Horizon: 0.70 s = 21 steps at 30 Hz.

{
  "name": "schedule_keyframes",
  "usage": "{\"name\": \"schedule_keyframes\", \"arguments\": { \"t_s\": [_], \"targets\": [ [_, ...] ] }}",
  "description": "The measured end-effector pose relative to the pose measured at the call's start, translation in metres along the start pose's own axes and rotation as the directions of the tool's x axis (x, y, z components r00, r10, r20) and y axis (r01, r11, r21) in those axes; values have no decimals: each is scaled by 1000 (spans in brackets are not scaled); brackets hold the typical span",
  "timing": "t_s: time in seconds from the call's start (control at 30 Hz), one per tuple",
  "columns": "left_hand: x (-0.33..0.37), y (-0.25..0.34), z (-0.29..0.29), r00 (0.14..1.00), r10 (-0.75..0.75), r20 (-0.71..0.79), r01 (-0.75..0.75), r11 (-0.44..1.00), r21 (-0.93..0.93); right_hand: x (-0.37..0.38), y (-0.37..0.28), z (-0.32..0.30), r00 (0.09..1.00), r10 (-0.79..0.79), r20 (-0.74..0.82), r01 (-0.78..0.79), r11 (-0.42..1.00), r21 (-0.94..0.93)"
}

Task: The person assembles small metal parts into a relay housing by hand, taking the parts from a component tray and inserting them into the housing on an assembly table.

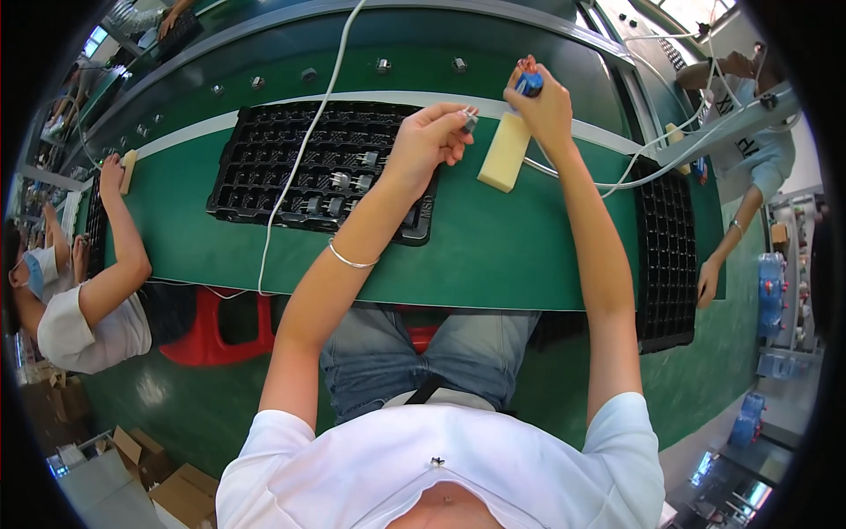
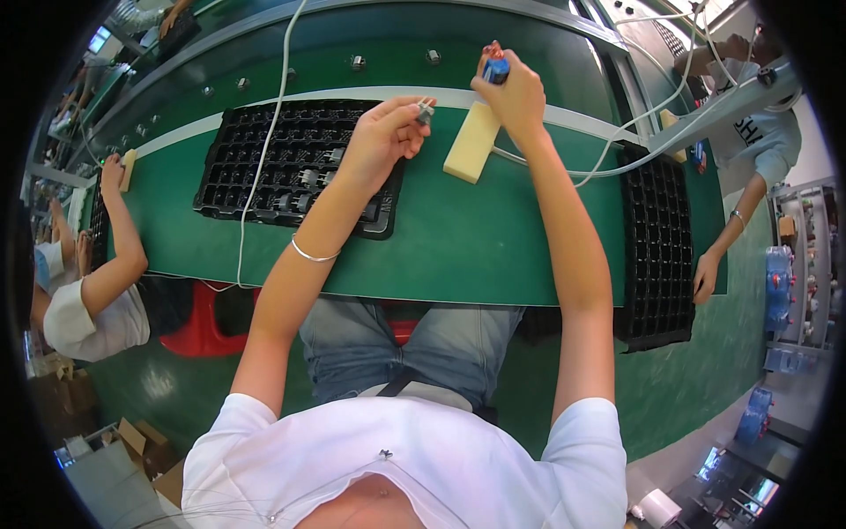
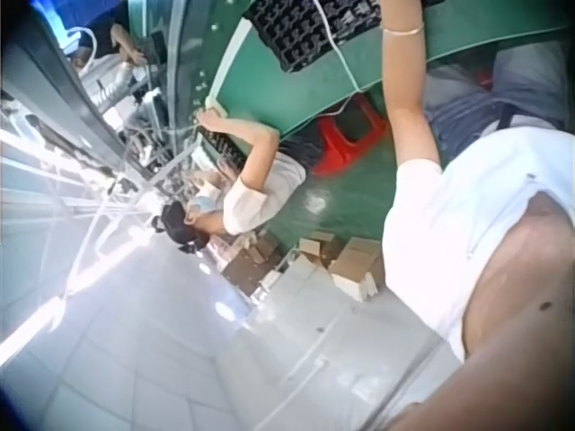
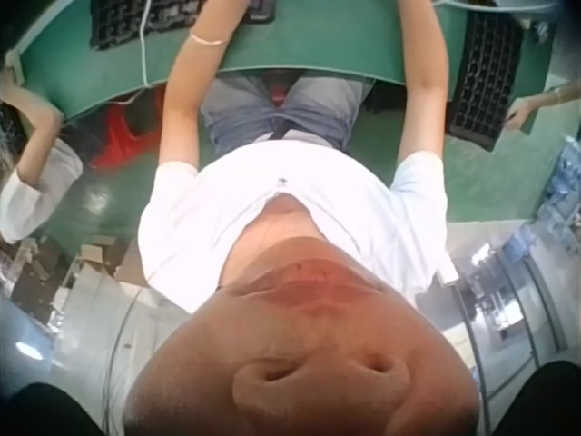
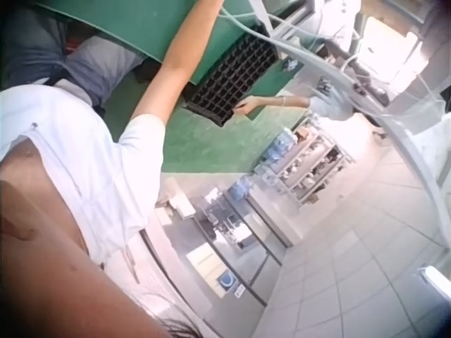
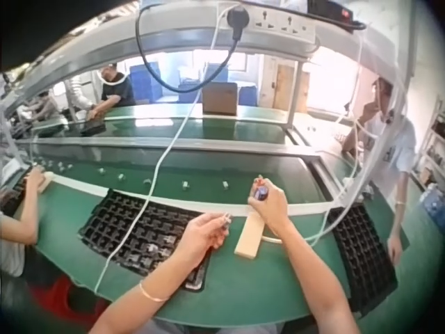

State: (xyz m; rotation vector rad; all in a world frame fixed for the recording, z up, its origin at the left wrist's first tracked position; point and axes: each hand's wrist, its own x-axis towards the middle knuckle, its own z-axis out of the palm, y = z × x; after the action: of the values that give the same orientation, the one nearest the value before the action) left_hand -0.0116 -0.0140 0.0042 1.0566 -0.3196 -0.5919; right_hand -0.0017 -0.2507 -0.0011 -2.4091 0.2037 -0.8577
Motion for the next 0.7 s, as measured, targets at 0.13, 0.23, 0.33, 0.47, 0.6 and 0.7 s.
{"name": "schedule_keyframes", "arguments": {
  "t_s": [0.13, 0.23, 0.33, 0.47, 0.6, 0.7],
  "targets": [
    [0, 0, -1, 999, 29, -36, -26, 996, 84, 42, 21, 23, 995, 99, -15, -100, 990, -97],
    [-1, 2, -4, 998, 46, -45, -43, 996, 83, 56, 35, 37, 996, 79, -49, -87, 978, -188],
    [-2, 1, 2, 998, 46, -39, -43, 997, 57, 58, 48, 32, 995, 103, 10, -97, 963, -252],
    [-4, 5, 4, 990, 123, -69, -113, 984, 135, 60, 44, 17, 995, 80, 57, -70, 985, -155],
    [-7, 8, 5, 962, 232, -143, -203, 961, 188, 28, -10, -16, 926, 151, 347, -284, 883, 373],
    [-7, 9, 12, 964, 245, -99, -217, 948, 234, -25, -42, -39, 866, 122, 485, -451, 610, 652]
  ]
}}
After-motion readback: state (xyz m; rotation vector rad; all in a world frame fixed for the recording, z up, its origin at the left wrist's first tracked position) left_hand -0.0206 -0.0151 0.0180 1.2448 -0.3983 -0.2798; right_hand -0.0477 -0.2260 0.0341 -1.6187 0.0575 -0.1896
